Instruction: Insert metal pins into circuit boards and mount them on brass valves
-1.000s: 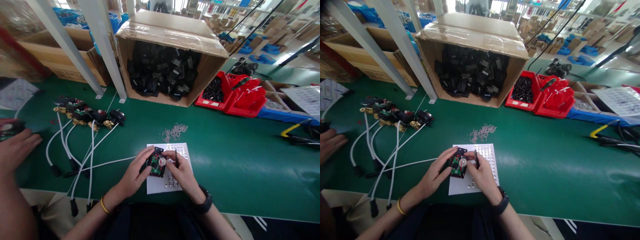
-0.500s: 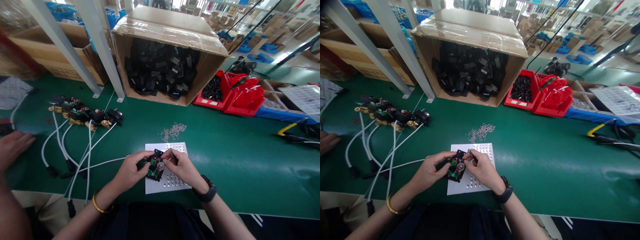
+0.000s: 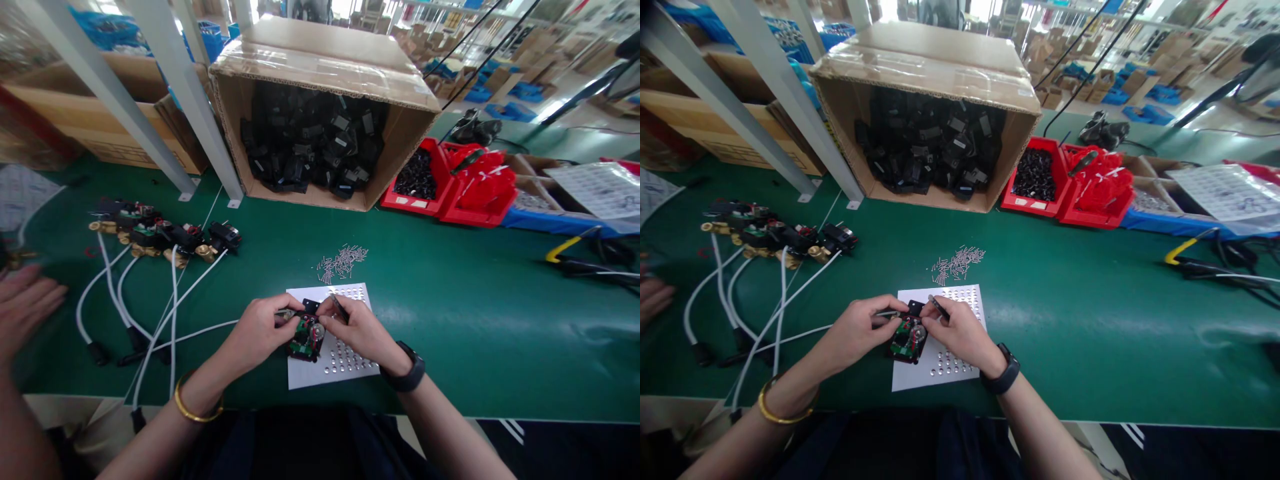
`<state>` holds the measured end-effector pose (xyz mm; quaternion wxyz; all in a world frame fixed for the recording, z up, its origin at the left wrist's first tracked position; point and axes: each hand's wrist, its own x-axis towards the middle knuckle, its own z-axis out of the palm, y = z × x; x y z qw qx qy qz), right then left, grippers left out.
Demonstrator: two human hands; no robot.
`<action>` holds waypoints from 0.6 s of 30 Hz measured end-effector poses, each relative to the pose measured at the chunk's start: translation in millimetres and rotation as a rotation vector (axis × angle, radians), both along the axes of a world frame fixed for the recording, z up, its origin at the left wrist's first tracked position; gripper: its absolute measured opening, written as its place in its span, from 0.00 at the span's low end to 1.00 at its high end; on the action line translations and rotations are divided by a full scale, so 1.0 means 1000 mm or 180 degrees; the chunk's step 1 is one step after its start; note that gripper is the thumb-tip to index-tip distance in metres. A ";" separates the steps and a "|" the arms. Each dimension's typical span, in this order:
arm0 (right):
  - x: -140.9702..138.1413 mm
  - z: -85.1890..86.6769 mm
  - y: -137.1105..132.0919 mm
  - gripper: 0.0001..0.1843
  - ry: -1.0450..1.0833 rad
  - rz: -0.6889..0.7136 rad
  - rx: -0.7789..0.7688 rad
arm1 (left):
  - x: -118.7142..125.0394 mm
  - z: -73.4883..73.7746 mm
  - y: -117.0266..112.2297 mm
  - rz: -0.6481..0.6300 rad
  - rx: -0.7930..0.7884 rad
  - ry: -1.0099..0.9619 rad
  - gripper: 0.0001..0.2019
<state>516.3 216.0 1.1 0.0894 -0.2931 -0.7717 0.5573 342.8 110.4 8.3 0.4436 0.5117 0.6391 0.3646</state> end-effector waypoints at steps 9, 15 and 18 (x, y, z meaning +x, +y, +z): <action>-0.001 0.000 -0.002 0.03 0.0042 -0.0062 0.0018 | 0.004 0.006 0.012 0.0043 0.0062 0.0647 0.08; 0.000 0.000 -0.003 0.03 -0.0004 -0.0137 0.0069 | 0.002 0.009 0.013 -0.0146 0.0072 0.0706 0.08; -0.001 0.001 -0.002 0.04 -0.0025 -0.0157 0.0076 | 0.002 0.008 0.012 -0.0123 0.0088 0.0633 0.08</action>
